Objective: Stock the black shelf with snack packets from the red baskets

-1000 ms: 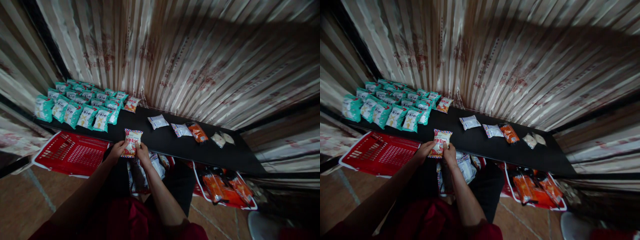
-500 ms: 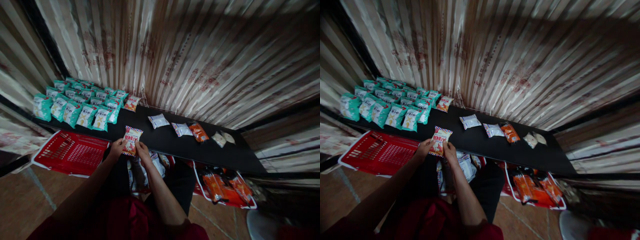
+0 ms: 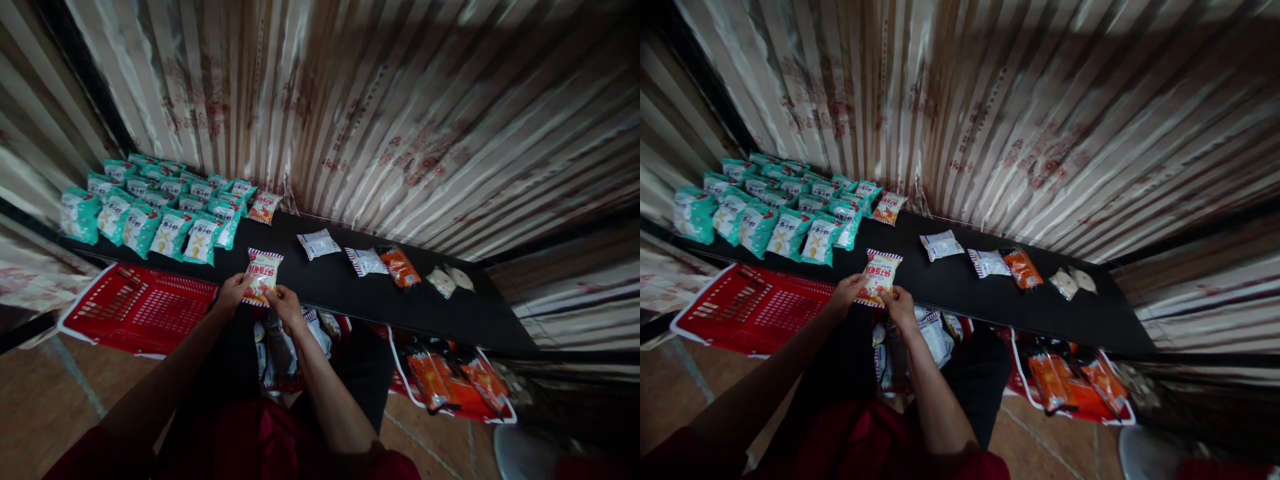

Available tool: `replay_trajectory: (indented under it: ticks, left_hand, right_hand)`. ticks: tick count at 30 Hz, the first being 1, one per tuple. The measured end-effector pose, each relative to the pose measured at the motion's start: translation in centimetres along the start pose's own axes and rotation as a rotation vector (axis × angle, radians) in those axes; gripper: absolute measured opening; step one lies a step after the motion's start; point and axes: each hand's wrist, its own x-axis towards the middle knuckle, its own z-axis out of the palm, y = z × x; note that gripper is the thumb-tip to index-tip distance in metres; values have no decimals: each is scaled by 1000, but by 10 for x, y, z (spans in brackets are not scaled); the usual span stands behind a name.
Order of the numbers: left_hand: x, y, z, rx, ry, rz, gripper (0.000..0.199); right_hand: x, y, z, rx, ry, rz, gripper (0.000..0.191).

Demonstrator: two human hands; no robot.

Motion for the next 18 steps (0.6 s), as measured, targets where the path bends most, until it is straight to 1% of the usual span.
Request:
replay_trajectory:
  ticks: [3,8,10,14,18]
  left_hand:
    - [1,5,-1,15,-12,-10,45]
    - [2,15,-4,-24,31,1,44]
    - [2,18,-5,-33,18,-2,42]
    - [4,21,-6,-33,-22,19,40]
    - [13,19,-5,-13,10,67,38]
  right_hand:
    - [5,0,1,-41,25,-10,46]
    - [10,-3,3,-76,58,-21,47]
    - [13,-5,3,-83,68,-35,47]
    - [20,-11,4,-105,62,-63,46]
    - [23,-17,7,-114,38,-65,46]
